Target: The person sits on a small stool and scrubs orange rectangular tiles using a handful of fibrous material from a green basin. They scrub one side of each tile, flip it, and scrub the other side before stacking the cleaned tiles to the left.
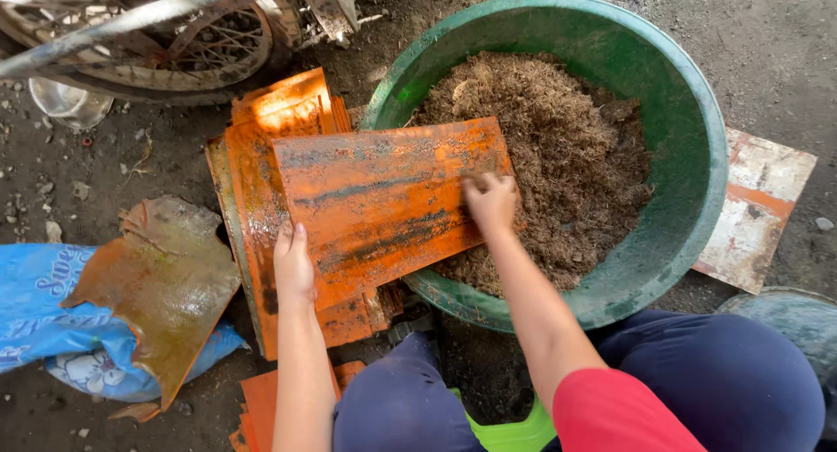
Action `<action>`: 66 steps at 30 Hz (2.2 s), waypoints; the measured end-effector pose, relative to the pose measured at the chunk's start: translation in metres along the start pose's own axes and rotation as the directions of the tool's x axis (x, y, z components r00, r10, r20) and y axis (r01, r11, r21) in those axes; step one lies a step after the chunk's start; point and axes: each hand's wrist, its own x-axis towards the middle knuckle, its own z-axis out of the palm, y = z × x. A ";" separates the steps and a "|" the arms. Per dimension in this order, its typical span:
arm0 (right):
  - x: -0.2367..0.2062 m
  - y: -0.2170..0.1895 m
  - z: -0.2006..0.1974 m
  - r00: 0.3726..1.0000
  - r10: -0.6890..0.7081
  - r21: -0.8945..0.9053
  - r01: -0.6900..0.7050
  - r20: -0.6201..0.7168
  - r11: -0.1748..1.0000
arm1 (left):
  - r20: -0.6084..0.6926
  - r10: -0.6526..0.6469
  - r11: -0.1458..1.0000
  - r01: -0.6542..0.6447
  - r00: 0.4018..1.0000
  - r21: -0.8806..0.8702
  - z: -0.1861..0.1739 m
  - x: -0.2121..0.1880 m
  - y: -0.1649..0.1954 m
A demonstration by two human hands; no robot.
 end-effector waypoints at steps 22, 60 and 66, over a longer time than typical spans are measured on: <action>-0.064 0.030 0.092 0.855 -0.510 -0.247 0.475 -0.099 0.845 | -0.104 -0.058 0.998 0.055 0.993 -0.032 -0.022 -0.003 -0.059; 0.004 -0.009 0.102 0.947 -0.128 -0.540 0.276 0.296 0.795 | -0.197 -0.147 0.981 0.117 0.969 -0.157 -0.003 -0.025 -0.105; 0.127 0.035 0.035 0.965 -0.237 -0.530 0.145 -0.110 0.836 | -0.254 -0.284 0.958 0.268 0.924 -0.097 0.005 -0.018 -0.096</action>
